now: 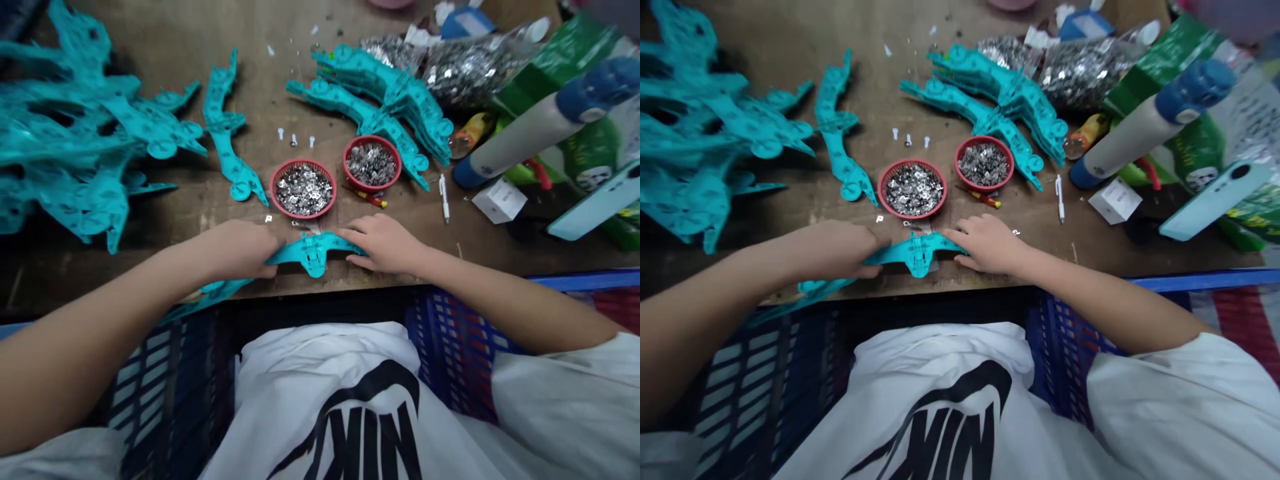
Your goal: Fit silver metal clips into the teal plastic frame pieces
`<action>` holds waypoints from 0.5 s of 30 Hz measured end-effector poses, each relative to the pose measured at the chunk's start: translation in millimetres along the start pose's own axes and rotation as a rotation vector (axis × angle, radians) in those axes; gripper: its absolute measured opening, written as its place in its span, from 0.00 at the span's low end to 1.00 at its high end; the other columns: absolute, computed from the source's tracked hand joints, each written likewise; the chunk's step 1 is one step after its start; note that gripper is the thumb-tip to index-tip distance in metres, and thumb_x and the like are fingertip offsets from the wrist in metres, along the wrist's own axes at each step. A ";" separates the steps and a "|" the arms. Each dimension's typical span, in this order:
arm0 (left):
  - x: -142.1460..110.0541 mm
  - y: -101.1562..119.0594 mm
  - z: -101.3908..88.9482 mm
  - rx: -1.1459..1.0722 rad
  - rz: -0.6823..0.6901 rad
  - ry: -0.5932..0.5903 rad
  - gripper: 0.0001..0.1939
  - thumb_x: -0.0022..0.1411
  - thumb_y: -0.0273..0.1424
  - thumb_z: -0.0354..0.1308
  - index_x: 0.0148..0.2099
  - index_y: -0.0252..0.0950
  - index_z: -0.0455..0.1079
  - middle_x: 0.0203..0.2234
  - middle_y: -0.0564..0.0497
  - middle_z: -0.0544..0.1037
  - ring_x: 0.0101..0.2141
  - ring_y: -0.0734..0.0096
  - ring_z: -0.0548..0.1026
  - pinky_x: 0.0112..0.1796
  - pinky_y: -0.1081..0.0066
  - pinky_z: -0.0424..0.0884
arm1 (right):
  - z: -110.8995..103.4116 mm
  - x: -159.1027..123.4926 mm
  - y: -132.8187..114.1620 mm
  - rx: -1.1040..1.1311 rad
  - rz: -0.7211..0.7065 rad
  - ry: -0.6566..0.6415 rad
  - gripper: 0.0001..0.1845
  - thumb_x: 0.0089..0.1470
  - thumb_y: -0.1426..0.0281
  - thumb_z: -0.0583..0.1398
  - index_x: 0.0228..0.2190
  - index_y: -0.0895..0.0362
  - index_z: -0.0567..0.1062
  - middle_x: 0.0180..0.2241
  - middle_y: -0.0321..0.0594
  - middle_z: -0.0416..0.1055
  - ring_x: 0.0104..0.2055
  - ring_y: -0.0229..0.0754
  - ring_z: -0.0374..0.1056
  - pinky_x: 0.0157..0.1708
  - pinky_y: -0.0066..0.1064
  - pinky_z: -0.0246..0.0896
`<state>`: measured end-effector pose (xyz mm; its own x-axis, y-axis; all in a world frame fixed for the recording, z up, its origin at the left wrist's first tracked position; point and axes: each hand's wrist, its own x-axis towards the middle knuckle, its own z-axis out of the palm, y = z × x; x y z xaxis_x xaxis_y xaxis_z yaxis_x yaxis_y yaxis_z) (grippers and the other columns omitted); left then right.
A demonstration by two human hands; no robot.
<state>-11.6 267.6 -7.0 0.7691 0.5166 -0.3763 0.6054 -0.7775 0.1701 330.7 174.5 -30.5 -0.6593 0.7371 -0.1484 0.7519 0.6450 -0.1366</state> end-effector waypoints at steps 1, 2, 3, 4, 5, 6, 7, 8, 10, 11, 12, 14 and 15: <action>-1.1 -1.6 -2.3 0.014 -0.015 -0.043 0.07 0.63 0.38 0.79 0.40 0.43 0.87 0.31 0.44 0.88 0.33 0.45 0.88 0.37 0.57 0.78 | 2.2 -0.2 0.2 0.019 0.010 0.035 0.33 0.78 0.62 0.71 0.76 0.61 0.80 0.63 0.62 0.87 0.59 0.63 0.84 0.53 0.46 0.72; -2.2 -3.1 -5.3 0.048 -0.026 -0.094 0.07 0.66 0.39 0.76 0.43 0.43 0.88 0.33 0.43 0.88 0.33 0.44 0.89 0.38 0.57 0.79 | 4.7 -0.7 0.8 0.038 0.022 0.077 0.30 0.78 0.63 0.71 0.73 0.62 0.82 0.62 0.62 0.88 0.59 0.63 0.85 0.53 0.47 0.74; -3.6 -4.1 -9.2 0.084 -0.026 -0.126 0.09 0.68 0.41 0.74 0.46 0.43 0.88 0.34 0.43 0.89 0.33 0.45 0.89 0.38 0.57 0.79 | 7.2 -1.4 1.7 0.054 0.035 0.125 0.28 0.78 0.63 0.70 0.70 0.63 0.84 0.62 0.62 0.88 0.58 0.64 0.85 0.54 0.48 0.76; -5.2 -4.5 -13.7 0.103 -0.016 -0.108 0.10 0.69 0.42 0.73 0.48 0.44 0.89 0.34 0.43 0.89 0.32 0.46 0.88 0.37 0.57 0.78 | 9.3 -2.2 2.9 0.068 0.045 0.182 0.25 0.78 0.64 0.69 0.68 0.63 0.86 0.61 0.63 0.88 0.58 0.64 0.86 0.54 0.49 0.78; -7.2 -4.3 -18.9 0.124 -0.005 -0.070 0.12 0.70 0.43 0.73 0.50 0.44 0.89 0.33 0.44 0.89 0.31 0.48 0.88 0.35 0.58 0.77 | 10.9 -3.0 4.3 0.083 0.051 0.243 0.23 0.78 0.64 0.68 0.66 0.63 0.87 0.61 0.63 0.89 0.58 0.64 0.86 0.55 0.50 0.80; -9.5 -3.4 -24.6 0.150 -0.001 -0.029 0.13 0.71 0.44 0.73 0.52 0.44 0.89 0.33 0.44 0.88 0.31 0.49 0.87 0.34 0.59 0.75 | 11.7 -3.7 6.1 0.099 0.052 0.304 0.22 0.79 0.65 0.67 0.65 0.62 0.88 0.61 0.63 0.89 0.58 0.64 0.86 0.56 0.51 0.81; -11.9 -1.9 -30.6 0.178 -0.008 0.004 0.15 0.72 0.44 0.73 0.55 0.44 0.89 0.33 0.45 0.88 0.31 0.49 0.87 0.34 0.60 0.74 | 11.6 -4.3 8.1 0.117 0.052 0.364 0.21 0.79 0.66 0.66 0.64 0.61 0.89 0.61 0.63 0.89 0.59 0.63 0.87 0.57 0.52 0.82; -14.3 -0.1 -36.7 0.204 -0.023 0.023 0.17 0.73 0.45 0.74 0.58 0.44 0.88 0.32 0.45 0.87 0.32 0.48 0.87 0.34 0.60 0.73 | 10.7 -4.8 10.5 0.136 0.054 0.416 0.21 0.79 0.66 0.65 0.64 0.60 0.89 0.62 0.62 0.89 0.60 0.63 0.87 0.59 0.53 0.83; -18.1 3.2 -47.8 0.236 -0.051 0.024 0.21 0.77 0.47 0.72 0.63 0.42 0.87 0.32 0.44 0.86 0.33 0.45 0.87 0.35 0.59 0.73 | 7.4 -5.4 15.7 0.168 0.056 0.496 0.20 0.79 0.65 0.66 0.64 0.57 0.89 0.63 0.59 0.89 0.61 0.61 0.87 0.62 0.54 0.83; -19.2 4.1 -52.0 0.245 -0.058 0.015 0.23 0.79 0.49 0.70 0.65 0.40 0.86 0.32 0.44 0.86 0.33 0.44 0.87 0.35 0.58 0.73 | 5.3 -5.7 18.3 0.173 0.055 0.527 0.20 0.79 0.64 0.66 0.64 0.56 0.89 0.63 0.59 0.89 0.62 0.61 0.87 0.63 0.54 0.84; -19.8 4.3 -55.0 0.255 -0.061 0.006 0.24 0.80 0.50 0.68 0.66 0.40 0.85 0.31 0.44 0.85 0.33 0.44 0.87 0.35 0.58 0.73 | 3.3 -6.0 20.5 0.170 0.053 0.556 0.20 0.80 0.63 0.66 0.63 0.57 0.90 0.63 0.59 0.89 0.63 0.61 0.88 0.63 0.54 0.84; -19.5 2.4 -57.0 0.276 -0.066 0.005 0.25 0.81 0.52 0.66 0.67 0.40 0.84 0.29 0.45 0.83 0.32 0.44 0.86 0.33 0.58 0.71 | 0.1 -6.7 23.7 0.154 0.044 0.589 0.21 0.81 0.62 0.65 0.63 0.58 0.90 0.63 0.60 0.90 0.63 0.61 0.88 0.63 0.54 0.85; -18.7 0.8 -56.4 0.282 -0.070 0.012 0.26 0.81 0.53 0.66 0.67 0.42 0.84 0.28 0.45 0.83 0.31 0.45 0.85 0.33 0.58 0.70 | -1.0 -6.9 24.6 0.148 0.042 0.591 0.20 0.81 0.62 0.65 0.62 0.58 0.90 0.63 0.60 0.90 0.63 0.61 0.88 0.63 0.54 0.85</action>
<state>-13.9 277.6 51.6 0.7312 0.5752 -0.3667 0.5773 -0.8082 -0.1165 353.8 185.5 -31.8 -0.4827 0.7757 0.4066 0.7405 0.6094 -0.2834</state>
